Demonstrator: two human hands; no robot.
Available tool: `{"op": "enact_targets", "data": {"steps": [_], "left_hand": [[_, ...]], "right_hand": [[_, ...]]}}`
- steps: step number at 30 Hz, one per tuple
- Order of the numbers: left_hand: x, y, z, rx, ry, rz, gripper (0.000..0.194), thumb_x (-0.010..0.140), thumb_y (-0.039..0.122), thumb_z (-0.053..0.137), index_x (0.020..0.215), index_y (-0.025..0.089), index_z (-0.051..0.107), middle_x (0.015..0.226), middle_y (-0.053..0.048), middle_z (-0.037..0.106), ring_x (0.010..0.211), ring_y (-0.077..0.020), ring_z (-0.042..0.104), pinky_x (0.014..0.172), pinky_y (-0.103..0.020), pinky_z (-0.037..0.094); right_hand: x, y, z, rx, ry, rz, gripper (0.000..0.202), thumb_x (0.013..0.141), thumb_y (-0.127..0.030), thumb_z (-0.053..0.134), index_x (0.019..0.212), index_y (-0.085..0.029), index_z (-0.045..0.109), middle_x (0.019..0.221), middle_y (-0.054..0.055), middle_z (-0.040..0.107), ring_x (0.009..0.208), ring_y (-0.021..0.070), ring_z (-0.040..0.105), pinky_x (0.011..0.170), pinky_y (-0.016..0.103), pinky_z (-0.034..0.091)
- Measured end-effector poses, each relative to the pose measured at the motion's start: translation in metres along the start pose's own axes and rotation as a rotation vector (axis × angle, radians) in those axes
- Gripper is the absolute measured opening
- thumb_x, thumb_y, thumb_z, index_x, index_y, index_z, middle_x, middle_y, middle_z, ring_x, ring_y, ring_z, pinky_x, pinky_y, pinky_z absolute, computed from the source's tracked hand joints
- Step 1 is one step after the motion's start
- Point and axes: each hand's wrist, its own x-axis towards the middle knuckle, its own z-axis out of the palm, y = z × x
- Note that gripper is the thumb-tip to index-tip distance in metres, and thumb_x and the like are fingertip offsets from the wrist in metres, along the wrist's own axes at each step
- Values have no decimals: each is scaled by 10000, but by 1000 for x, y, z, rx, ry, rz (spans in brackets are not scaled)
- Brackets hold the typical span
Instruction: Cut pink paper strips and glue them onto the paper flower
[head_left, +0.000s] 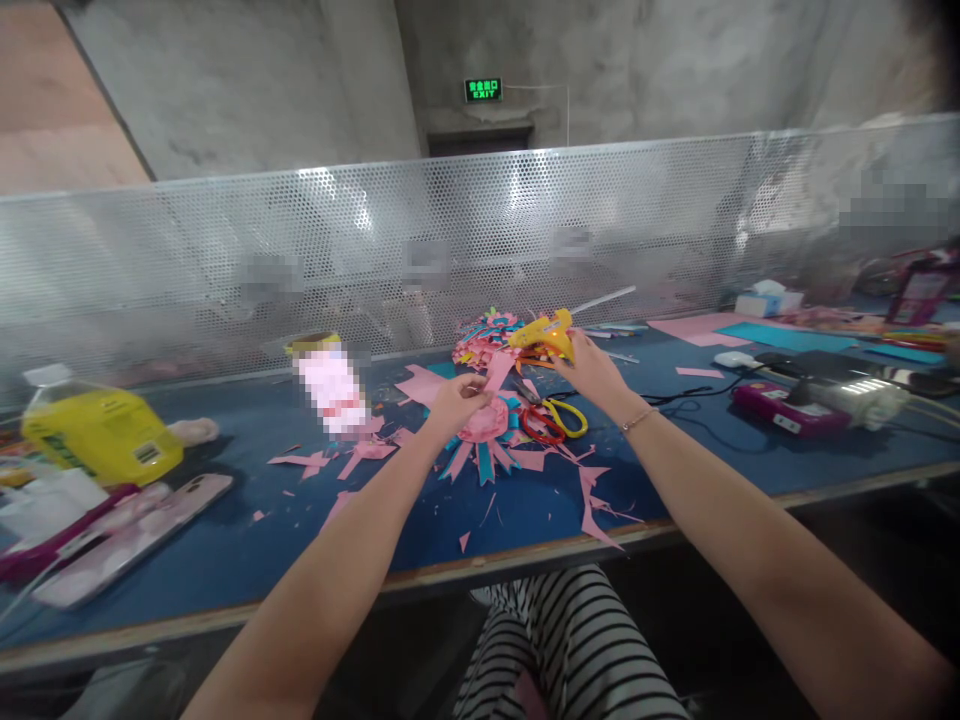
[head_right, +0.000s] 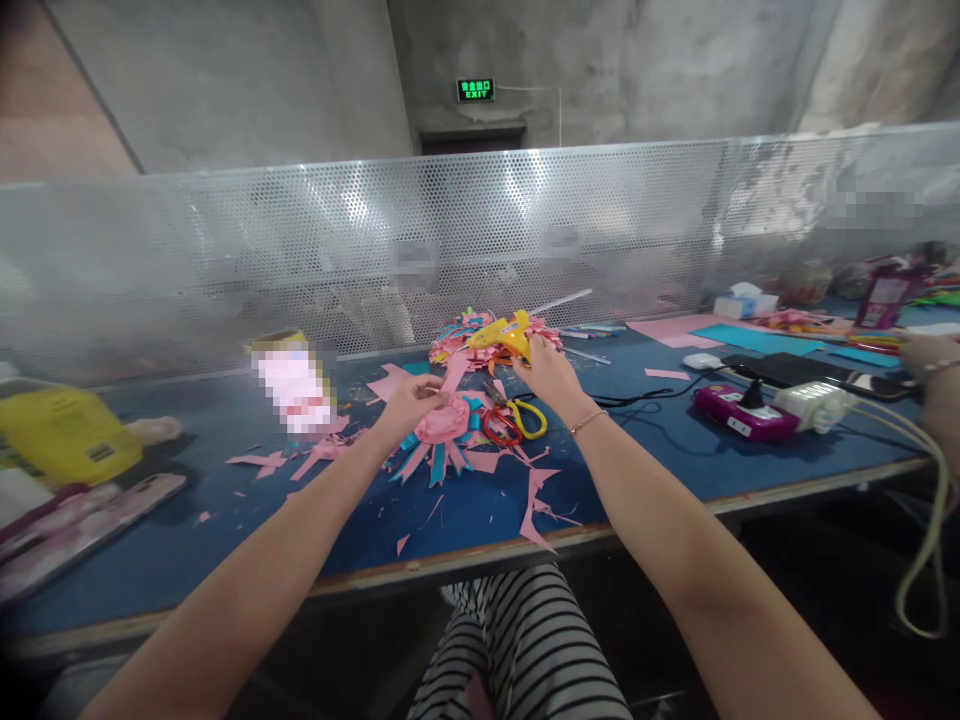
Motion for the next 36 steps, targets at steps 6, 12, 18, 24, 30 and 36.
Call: {"op": "enact_targets", "data": {"steps": [6,12,18,24,30,36], "left_hand": [[0,-1,-1,-43,-19,3,194,606,243,608,771,149,564,619,6,600,589,-130,588,605,-260,466],[0,1,-1,-63,16,-15,181,601,237,616,751,151,566,628,12,595,584,-121,582,611,-254,465],[0,1,-1,-33,5,-8,165,597,210,601,745,143,571,658,0,600,598,-120,578,604,-248,454],[-1,3,-1,-32,10,-27,168,597,206,603,748,141,568,631,6,587,584,-114,565,596,-245,445],[-2,3,-1,-56,31,9,190,593,231,617,754,144,569,677,-3,594,604,-113,567,611,-254,460],[-1,3,-2,-31,36,13,167,597,208,610,749,151,569,683,0,597,627,-112,572,604,-241,463]], "right_hand": [[0,1,-1,23,25,-16,430,795,-335,421,1139,-77,418,1105,188,535,1031,286,508,799,373,433],[0,-1,-1,35,18,-10,444,788,-355,429,1141,-86,408,1086,183,544,1007,289,520,784,377,433],[0,-5,-5,57,85,69,396,785,-376,422,1063,-95,447,1007,174,572,989,284,523,797,381,422],[0,-3,-4,62,70,21,432,762,-363,457,1092,-85,444,1048,175,567,976,281,532,801,376,424],[0,0,1,48,9,1,433,770,-335,448,1122,-86,426,1063,181,559,976,287,537,763,370,436],[1,2,0,56,-4,-33,420,791,-326,422,1142,-95,412,1088,179,546,988,280,533,767,368,433]]}}
